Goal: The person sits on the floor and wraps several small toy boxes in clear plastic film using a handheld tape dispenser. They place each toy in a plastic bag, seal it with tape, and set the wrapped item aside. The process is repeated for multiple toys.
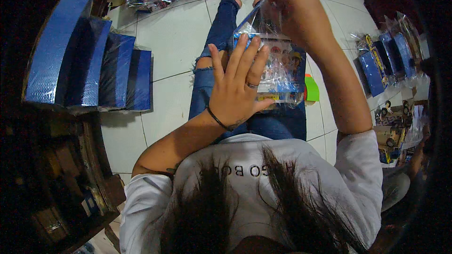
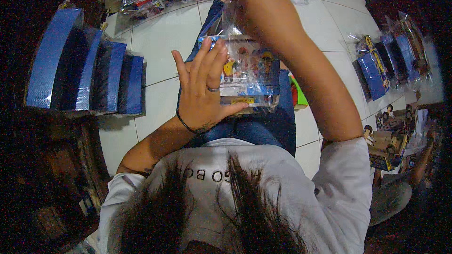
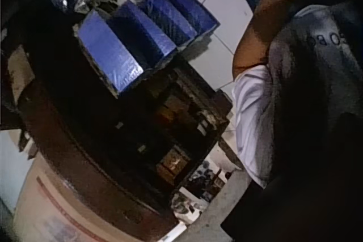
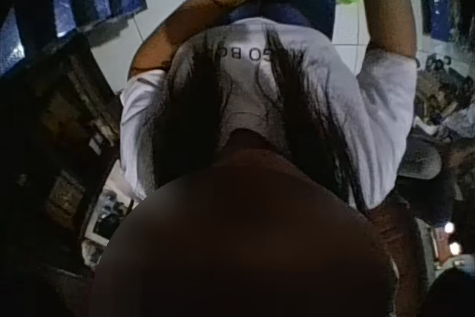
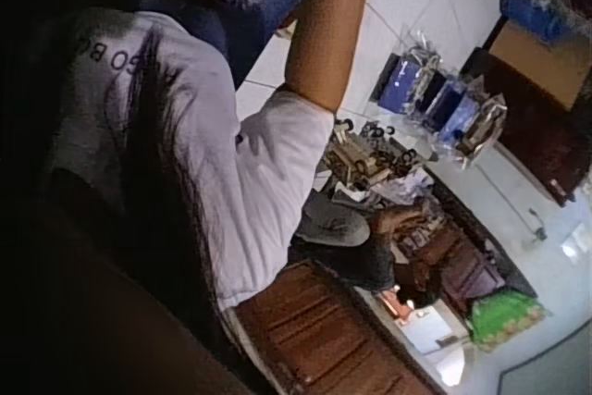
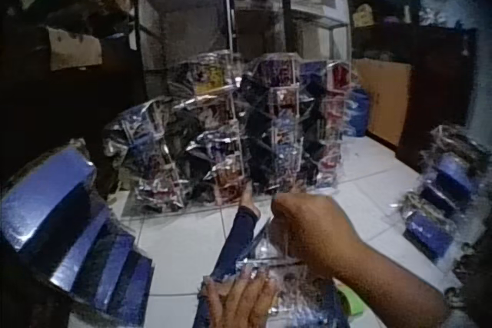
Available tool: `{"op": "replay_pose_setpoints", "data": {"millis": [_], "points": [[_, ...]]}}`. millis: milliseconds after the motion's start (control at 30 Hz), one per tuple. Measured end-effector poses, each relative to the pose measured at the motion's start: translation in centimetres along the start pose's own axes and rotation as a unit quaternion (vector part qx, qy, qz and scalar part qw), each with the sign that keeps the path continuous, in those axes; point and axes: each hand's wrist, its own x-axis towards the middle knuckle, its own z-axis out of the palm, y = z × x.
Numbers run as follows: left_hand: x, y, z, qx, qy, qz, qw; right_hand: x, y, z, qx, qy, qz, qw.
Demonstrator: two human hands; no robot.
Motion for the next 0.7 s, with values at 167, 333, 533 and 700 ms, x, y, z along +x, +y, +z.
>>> {"op": "replay_pose_setpoints", "data": {"millis": [167,333,533,700], "points": [[0.0,-0.1,0.4,-0.030,0.020,0.004,0.999,-0.6,-0.3,-3.9,0.006,-0.070,0.005,0.998],[0.0,-0.2,0.4,-0.018,0.019,0.003,1.000,0.6,-0.5,-2.0,0.031,-0.106,-0.010,0.994],[-0.1,-0.2,0.0,-0.021,0.018,0.004,1.000,-0.5,0.9,-3.1,-0.011,0.052,-0.061,0.997],[-0.1,-0.2,0.2,-0.043,0.017,-0.022,0.999,-6.3,1.5,-3.2,0.148,0.245,-0.107,0.952]]}}
